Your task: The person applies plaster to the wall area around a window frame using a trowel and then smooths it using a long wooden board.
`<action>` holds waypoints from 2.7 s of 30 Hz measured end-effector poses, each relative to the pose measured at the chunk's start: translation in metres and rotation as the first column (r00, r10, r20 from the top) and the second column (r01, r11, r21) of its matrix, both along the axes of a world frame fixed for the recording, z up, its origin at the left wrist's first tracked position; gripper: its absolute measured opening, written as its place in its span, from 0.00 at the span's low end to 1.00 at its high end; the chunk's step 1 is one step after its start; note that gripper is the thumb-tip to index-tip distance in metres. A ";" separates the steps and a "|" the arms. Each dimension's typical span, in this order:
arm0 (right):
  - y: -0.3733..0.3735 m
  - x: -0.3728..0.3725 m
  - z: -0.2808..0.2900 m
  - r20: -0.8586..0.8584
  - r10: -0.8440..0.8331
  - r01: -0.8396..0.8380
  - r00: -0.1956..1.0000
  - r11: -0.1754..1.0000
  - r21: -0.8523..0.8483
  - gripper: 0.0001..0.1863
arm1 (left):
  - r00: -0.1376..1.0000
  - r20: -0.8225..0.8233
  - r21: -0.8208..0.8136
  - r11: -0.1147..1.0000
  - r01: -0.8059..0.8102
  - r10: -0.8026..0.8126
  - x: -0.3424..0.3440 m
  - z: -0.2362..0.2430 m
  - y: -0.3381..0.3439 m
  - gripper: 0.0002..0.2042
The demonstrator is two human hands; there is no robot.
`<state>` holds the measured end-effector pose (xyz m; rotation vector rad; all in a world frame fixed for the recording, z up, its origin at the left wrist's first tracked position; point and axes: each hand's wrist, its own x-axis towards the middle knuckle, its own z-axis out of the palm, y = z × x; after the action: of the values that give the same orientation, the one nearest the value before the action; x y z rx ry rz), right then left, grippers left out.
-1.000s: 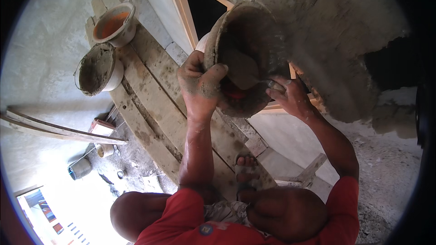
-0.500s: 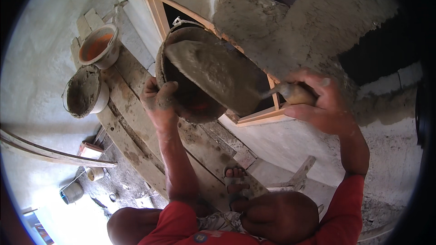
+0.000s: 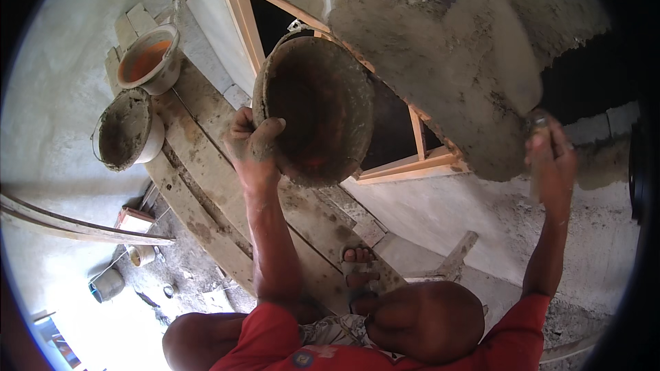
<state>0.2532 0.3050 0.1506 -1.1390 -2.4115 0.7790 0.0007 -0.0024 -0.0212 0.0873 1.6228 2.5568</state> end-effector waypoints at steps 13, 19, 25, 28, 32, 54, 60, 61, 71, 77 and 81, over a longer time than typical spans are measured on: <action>-0.068 -0.082 -0.094 0.400 0.625 -0.631 0.671 0.764 -0.136 0.25 | 0.995 -0.036 -0.152 0.985 0.083 -0.089 0.003 0.001 -0.001 0.05; -0.079 -0.143 -0.114 0.451 0.682 -0.779 0.575 0.626 0.046 0.25 | 0.988 -0.044 -0.327 0.937 0.123 -0.145 0.004 0.022 -0.011 0.04; -0.108 -0.151 -0.149 0.600 0.595 -0.845 0.535 0.368 0.389 0.18 | 0.985 -0.055 -0.219 0.964 0.149 -0.165 -0.005 0.025 -0.022 0.06; -0.102 -0.140 -0.147 0.697 0.595 -0.916 0.400 0.234 0.326 0.15 | 0.990 0.003 -0.071 0.987 0.143 -0.143 -0.007 0.022 -0.028 0.06; -0.107 -0.151 -0.129 0.575 0.667 -0.875 0.474 0.282 0.395 0.17 | 0.981 -0.019 -0.130 0.974 0.187 -0.191 -0.003 0.025 -0.021 0.06; -0.093 -0.125 -0.136 0.691 0.594 -0.904 0.413 0.175 0.390 0.17 | 0.975 -0.062 -0.143 0.969 0.201 -0.212 -0.001 0.020 -0.007 0.06; -0.089 -0.123 -0.161 0.691 0.468 -0.811 0.551 0.107 0.575 0.20 | 0.966 -0.050 -0.178 0.954 0.243 -0.255 0.002 0.025 -0.005 0.07; -0.090 -0.113 -0.168 0.709 0.530 -0.864 0.465 0.098 0.494 0.20 | 0.965 -0.051 -0.177 0.954 0.244 -0.256 0.001 0.023 -0.006 0.07; -0.110 -0.162 -0.143 0.667 0.384 -0.765 0.638 0.225 0.603 0.18 | 0.984 -0.108 -0.325 0.941 0.099 -0.141 0.011 0.015 0.027 0.06; -0.131 -0.147 -0.168 0.735 0.384 -0.824 0.559 0.353 0.442 0.19 | 0.969 -0.245 -0.449 0.882 -0.146 0.036 0.024 0.013 0.037 0.07; -0.120 -0.145 -0.137 0.802 0.563 -0.970 0.201 0.227 0.084 0.18 | 0.968 -0.241 -0.321 0.935 -0.149 0.071 0.027 0.009 0.037 0.07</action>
<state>0.1084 0.1846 0.0140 0.4944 -3.4428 -0.3678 0.0273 0.0350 -0.0119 0.2733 2.1864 2.3738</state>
